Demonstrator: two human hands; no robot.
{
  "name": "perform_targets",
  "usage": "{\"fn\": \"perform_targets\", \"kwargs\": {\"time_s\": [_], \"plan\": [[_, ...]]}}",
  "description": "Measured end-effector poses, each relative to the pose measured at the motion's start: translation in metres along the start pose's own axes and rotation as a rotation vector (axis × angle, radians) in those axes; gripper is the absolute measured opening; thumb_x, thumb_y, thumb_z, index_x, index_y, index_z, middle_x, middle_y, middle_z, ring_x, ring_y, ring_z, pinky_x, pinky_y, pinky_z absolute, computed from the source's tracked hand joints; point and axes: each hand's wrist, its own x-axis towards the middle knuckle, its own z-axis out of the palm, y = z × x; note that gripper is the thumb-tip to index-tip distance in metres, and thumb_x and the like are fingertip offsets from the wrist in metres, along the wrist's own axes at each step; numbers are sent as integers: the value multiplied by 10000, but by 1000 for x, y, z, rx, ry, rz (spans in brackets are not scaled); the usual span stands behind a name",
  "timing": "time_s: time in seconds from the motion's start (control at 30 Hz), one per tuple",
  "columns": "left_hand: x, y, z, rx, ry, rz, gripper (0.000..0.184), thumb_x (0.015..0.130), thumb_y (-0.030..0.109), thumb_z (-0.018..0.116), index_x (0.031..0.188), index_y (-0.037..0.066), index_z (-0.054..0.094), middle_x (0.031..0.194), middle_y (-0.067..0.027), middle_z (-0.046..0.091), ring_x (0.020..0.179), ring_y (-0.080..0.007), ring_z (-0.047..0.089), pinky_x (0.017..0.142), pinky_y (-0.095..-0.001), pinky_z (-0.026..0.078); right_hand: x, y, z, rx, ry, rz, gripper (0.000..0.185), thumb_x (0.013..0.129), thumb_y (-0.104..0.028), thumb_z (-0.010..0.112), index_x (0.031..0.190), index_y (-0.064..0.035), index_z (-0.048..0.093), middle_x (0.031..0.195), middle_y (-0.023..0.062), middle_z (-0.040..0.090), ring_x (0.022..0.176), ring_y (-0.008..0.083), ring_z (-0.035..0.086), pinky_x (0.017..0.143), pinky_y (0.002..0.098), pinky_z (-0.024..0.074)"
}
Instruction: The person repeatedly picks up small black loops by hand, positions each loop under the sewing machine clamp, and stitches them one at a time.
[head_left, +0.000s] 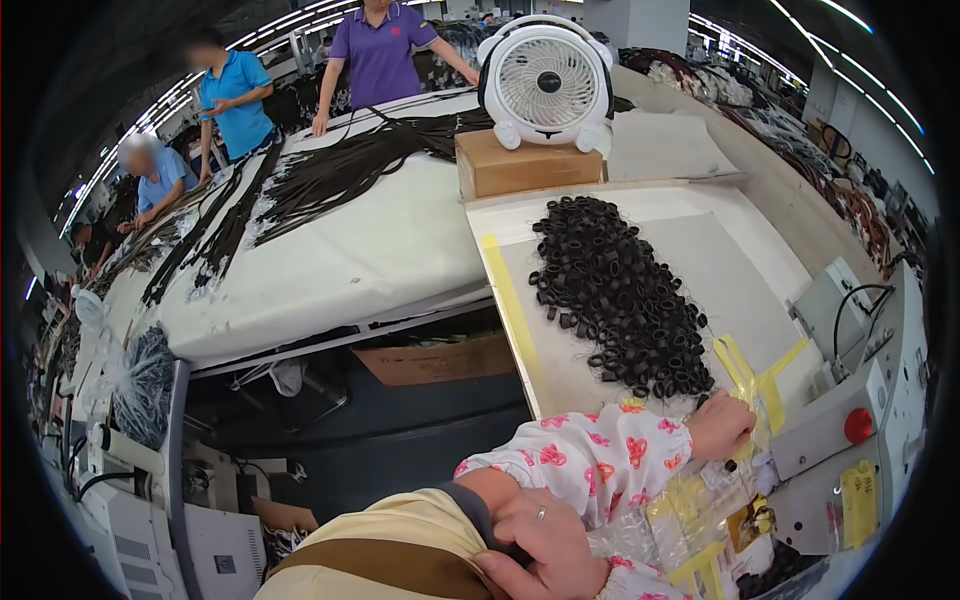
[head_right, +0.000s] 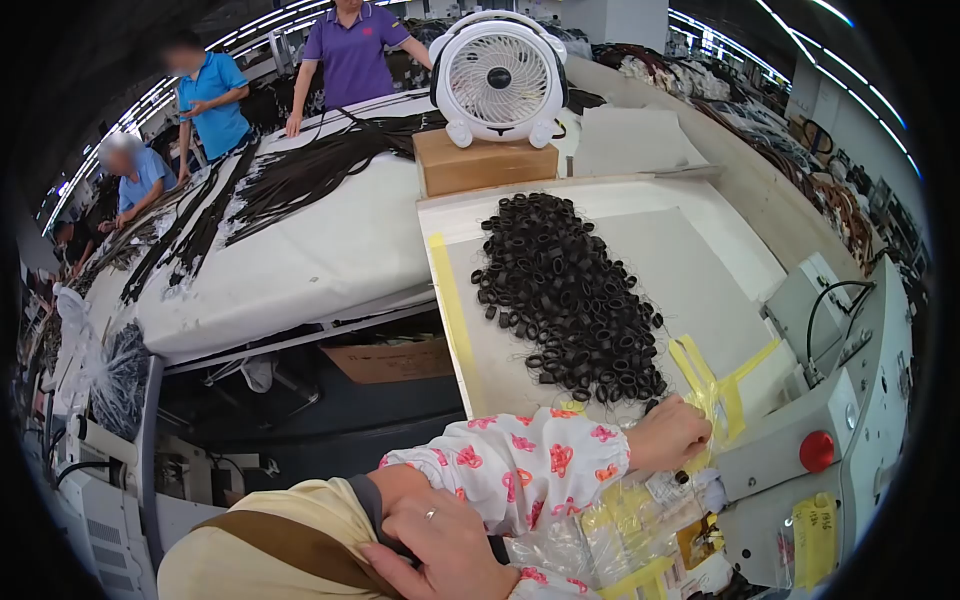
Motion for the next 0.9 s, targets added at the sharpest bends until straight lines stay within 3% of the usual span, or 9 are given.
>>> {"fn": "perform_targets", "kwargs": {"time_s": [0.03,0.07,0.17,0.3,0.5,0.57,0.73,0.9], "plan": [[0,0,0,0,-1,0,34,727,76,599,701,68,580,685,-63,572,719,-246,560,723,-348,350,4,-1,1,-42,69,-10,207,725,-88,688,807,-14,514,785,164,548,689,335,531,601,363,423],[0,1,1,-3,-2,2,34,727,76,599,700,68,579,684,-63,572,719,-246,560,723,-347,351,2,8,8,-17,117,-60,256,741,-116,677,899,0,513,960,188,569,849,356,545,738,386,438],[1,1,-1,-10,0,7,36,726,76,599,698,68,579,681,-62,572,718,-246,560,723,-346,352,-8,13,12,-116,38,49,308,759,-131,660,976,11,495,1085,207,546,949,369,533,830,404,421],[-1,0,-2,-24,5,8,38,725,76,600,695,68,578,676,-62,571,717,-246,560,722,-345,353,-11,18,15,-63,45,10,347,767,-145,651,1027,14,485,1120,216,523,970,376,522,853,416,406],[3,-2,-2,-40,-63,-31,36,730,90,599,710,60,602,678,-75,593,698,-249,580,702,-353,385,-19,11,12,-92,47,31,297,745,-137,670,961,9,527,1086,213,522,930,375,532,785,422,433],[7,-5,0,-124,-44,-81,54,732,103,604,714,52,607,675,-83,601,681,-258,586,676,-363,407,-22,8,14,-185,151,-108,255,729,-142,687,882,10,550,1002,192,544,826,355,554,685,404,455],[9,-1,-7,-294,42,-176,105,731,135,612,714,32,616,667,-105,616,652,-285,603,613,-386,463,-38,15,8,-285,107,-210,235,717,-163,702,789,12,564,841,151,558,657,312,551,562,360,450],[5,-7,-2,-63,-16,36,100,740,135,601,725,40,629,662,-107,622,633,-278,610,612,-358,476,-45,21,6,-351,20,-215,232,706,-166,713,784,11,585,823,152,582,664,299,581,559,356,475]]}}
